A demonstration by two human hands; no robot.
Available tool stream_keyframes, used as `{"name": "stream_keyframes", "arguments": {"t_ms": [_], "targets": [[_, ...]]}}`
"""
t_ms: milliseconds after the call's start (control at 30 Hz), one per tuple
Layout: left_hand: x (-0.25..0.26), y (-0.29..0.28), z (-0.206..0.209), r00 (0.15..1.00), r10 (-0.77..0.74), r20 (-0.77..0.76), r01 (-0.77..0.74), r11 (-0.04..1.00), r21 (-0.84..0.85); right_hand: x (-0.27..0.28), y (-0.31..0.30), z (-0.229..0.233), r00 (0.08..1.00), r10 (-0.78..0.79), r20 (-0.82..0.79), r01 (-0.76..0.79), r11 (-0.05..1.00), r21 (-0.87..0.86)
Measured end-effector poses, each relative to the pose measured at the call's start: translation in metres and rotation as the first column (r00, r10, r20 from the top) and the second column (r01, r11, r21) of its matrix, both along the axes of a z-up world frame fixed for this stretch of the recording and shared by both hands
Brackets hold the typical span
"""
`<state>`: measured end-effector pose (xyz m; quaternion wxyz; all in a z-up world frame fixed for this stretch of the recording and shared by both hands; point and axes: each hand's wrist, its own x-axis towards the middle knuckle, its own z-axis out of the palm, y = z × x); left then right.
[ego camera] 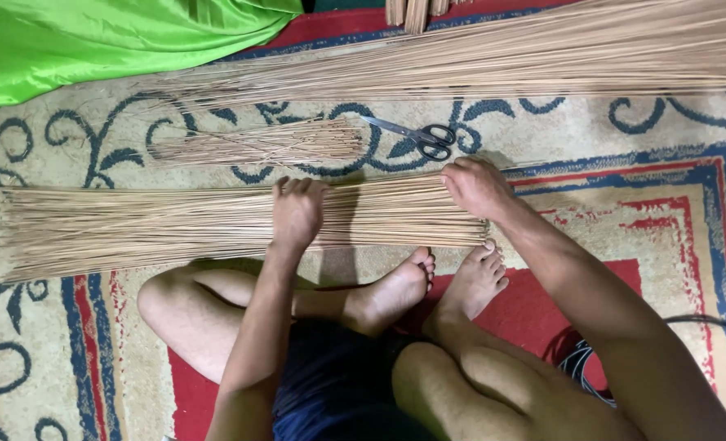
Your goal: Organizing and bundling thin wooden sticks using scissors
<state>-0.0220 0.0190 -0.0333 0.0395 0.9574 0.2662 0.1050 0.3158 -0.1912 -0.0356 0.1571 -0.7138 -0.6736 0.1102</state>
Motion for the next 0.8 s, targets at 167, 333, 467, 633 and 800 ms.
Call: {"name": "stream_keyframes", "arguments": {"t_ms": [167, 333, 467, 633, 800], "targets": [[-0.006, 0.006, 0.004, 0.999, 0.008, -0.045, -0.010, 0.999, -0.047, 0.008, -0.012, -0.014, 1.000, 0.001, 0.015, -0.001, 1.000, -0.004], [0.057, -0.055, 0.043, 0.988, -0.118, -0.098, 0.109, 0.990, -0.092, -0.038, 0.004, -0.012, 0.999, 0.041, -0.032, -0.043, 0.998, -0.049], [0.096, -0.089, 0.062, 0.963, -0.170, -0.207, 0.117, 0.962, -0.246, -0.068, 0.015, 0.010, 1.000, 0.021, -0.001, -0.021, 0.991, -0.136], [0.091, -0.077, 0.065, 0.952, -0.115, -0.285, 0.012, 0.941, -0.339, -0.023, -0.012, 0.020, 0.971, 0.036, -0.237, -0.057, 0.995, -0.085], [0.086, -0.049, 0.043, 0.990, -0.121, -0.068, 0.107, 0.979, -0.176, 0.039, -0.046, 0.048, 0.957, -0.093, -0.276, 0.050, 0.986, -0.159]]}}
